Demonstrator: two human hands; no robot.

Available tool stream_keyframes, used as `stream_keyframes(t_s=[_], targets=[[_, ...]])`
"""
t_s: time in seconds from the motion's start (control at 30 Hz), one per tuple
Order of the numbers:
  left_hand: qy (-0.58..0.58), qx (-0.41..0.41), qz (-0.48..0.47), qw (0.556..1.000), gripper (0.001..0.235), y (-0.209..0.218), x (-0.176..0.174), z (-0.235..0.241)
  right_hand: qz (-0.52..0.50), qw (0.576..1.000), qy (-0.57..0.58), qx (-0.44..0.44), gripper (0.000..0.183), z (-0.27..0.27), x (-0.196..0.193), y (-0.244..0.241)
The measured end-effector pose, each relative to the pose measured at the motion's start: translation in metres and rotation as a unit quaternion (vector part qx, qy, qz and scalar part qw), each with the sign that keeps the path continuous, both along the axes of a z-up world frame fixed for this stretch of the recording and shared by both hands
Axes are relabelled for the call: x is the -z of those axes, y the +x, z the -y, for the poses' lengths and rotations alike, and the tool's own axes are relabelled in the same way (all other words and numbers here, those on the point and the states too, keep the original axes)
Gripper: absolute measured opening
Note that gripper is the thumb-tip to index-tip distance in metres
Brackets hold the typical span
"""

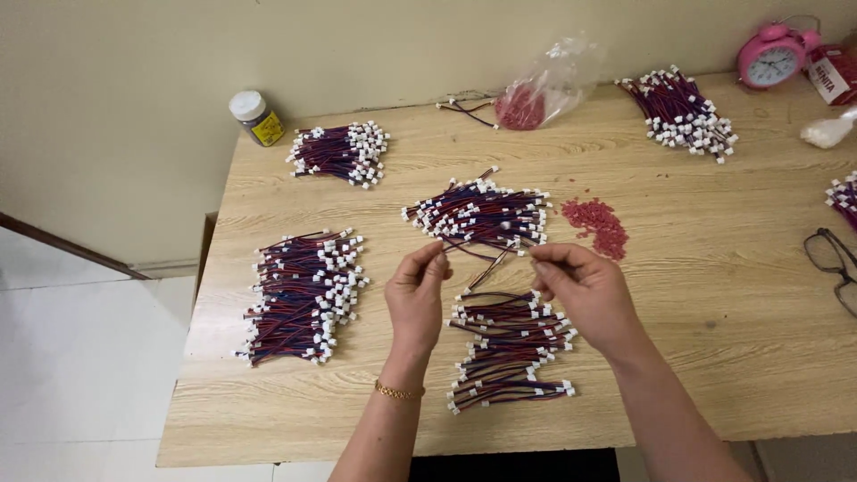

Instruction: Sorting and stacking wire harnesses on a wooden table

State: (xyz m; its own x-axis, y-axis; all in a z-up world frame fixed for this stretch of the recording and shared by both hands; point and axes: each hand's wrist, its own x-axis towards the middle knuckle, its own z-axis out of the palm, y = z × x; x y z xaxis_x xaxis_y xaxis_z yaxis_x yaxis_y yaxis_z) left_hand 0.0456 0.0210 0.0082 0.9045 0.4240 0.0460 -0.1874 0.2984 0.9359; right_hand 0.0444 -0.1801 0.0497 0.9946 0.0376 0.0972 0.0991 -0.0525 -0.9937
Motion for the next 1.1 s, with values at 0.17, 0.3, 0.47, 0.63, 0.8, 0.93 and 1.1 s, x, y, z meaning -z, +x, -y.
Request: stream_keyframes(t_s=[0.17,0.3,0.47,0.63,0.8,0.93,1.1], targets=[[-0.047,0.046,-0.019,0.998,0.017,-0.014,-0.008,0.014,0.049,0.998,-0.028,-0.026,0.019,-0.027,-0.038,-0.012],[-0.096,0.073,-0.022,0.992,0.021,-0.016,0.000,0.019,0.138,0.981,-0.128,-0.052,0.015,-0.040,-0.062,-0.019],[-0.122,0.098,-0.041,0.987,0.025,-0.027,-0.008,0.022,0.321,0.906,-0.277,-0.010,0.012,-0.036,-0.056,-0.016],[-0.159,0.119,-0.047,0.979,0.027,-0.031,-0.011,0.027,0.359,0.885,-0.296,0.010,0.006,-0.031,-0.036,-0.010],[-0.151,0.152,-0.032,0.976,0.027,-0.037,-0.026,0.027,0.237,0.945,-0.216,-0.066,0.011,-0.033,-0.052,-0.015],[-0.152,0.169,-0.029,0.973,0.027,-0.037,-0.016,0.024,0.175,0.967,-0.171,-0.075,0.013,-0.034,-0.047,-0.019],[-0.167,0.183,-0.029,0.969,0.027,-0.037,-0.005,0.022,0.187,0.970,-0.148,-0.048,0.010,-0.043,-0.045,-0.023]])
